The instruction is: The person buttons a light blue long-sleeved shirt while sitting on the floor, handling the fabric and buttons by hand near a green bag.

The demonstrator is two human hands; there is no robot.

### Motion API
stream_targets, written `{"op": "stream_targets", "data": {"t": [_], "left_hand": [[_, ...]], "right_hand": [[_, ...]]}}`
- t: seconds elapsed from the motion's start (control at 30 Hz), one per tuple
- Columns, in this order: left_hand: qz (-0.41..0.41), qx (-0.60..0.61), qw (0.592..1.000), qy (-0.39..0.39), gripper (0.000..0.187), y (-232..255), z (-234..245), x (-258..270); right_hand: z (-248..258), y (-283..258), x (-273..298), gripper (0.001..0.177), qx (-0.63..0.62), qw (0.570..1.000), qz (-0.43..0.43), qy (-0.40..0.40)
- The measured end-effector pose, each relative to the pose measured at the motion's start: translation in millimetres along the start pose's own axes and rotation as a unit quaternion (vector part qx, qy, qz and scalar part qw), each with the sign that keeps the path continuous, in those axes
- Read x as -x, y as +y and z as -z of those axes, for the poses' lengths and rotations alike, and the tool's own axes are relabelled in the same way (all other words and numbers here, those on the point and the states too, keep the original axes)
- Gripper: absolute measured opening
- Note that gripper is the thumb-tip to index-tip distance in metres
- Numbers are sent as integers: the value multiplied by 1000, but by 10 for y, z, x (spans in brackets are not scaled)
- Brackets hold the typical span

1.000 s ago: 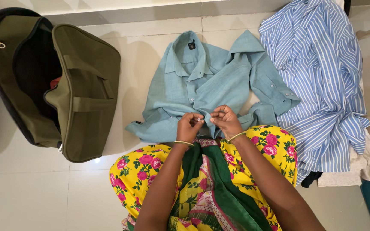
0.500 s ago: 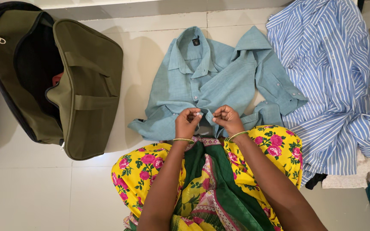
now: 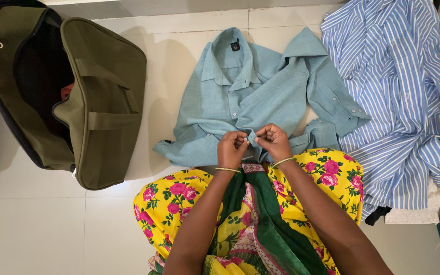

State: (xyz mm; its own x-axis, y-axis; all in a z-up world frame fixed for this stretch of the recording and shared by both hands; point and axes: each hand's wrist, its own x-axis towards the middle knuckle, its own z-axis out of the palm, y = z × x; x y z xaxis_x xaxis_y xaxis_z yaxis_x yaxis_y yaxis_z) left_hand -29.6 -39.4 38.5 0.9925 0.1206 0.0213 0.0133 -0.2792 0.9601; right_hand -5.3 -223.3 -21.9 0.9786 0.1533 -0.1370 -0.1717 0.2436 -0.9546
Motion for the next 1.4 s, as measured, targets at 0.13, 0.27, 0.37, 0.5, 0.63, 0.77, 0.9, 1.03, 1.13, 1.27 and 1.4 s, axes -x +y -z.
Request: {"op": "stream_targets", "data": {"t": [0.13, 0.27, 0.37, 0.5, 0.63, 0.77, 0.9, 1.03, 1.13, 1.27, 1.4], "left_hand": [[9, -1, 1000, 2, 22, 0, -8, -4], [25, 35, 999, 23, 19, 9, 29, -35], [15, 34, 999, 19, 20, 2, 10, -34], [18, 12, 1000, -6, 21, -37, -62, -19], [30, 16, 999, -12, 24, -90, -72, -17], [58, 62, 996, -27, 21, -144, -77, -28], [78, 81, 993, -22, 19, -172, -99, -36], [80, 77, 994, -17, 17, -158, -94, -32], [80, 64, 995, -15, 16, -145, -89, -34], [77, 65, 995, -13, 15, -150, -88, -45], [83, 68, 994, -9, 15, -157, -95, -54]], "right_hand": [[-21, 37, -5, 21, 34, 999, 17, -1], [-22, 58, 6, 21, 53, 998, 23, 6], [-48, 47, 18, 20, 79, 996, 32, 6], [-107, -9, 55, 18, 78, 996, 30, -8], [-108, -29, 43, 18, 53, 998, 19, -15], [-59, 17, 25, 20, 40, 999, 9, -15], [-36, 46, 1, 23, 17, 1000, 16, -11], [-41, -2, 6, 23, 15, 1000, 2, -12], [-59, -21, 5, 23, 3, 1000, -3, -11], [-50, -11, 6, 24, -4, 1000, -3, -11], [-31, 17, -1, 25, -13, 1000, -1, -8]]}}
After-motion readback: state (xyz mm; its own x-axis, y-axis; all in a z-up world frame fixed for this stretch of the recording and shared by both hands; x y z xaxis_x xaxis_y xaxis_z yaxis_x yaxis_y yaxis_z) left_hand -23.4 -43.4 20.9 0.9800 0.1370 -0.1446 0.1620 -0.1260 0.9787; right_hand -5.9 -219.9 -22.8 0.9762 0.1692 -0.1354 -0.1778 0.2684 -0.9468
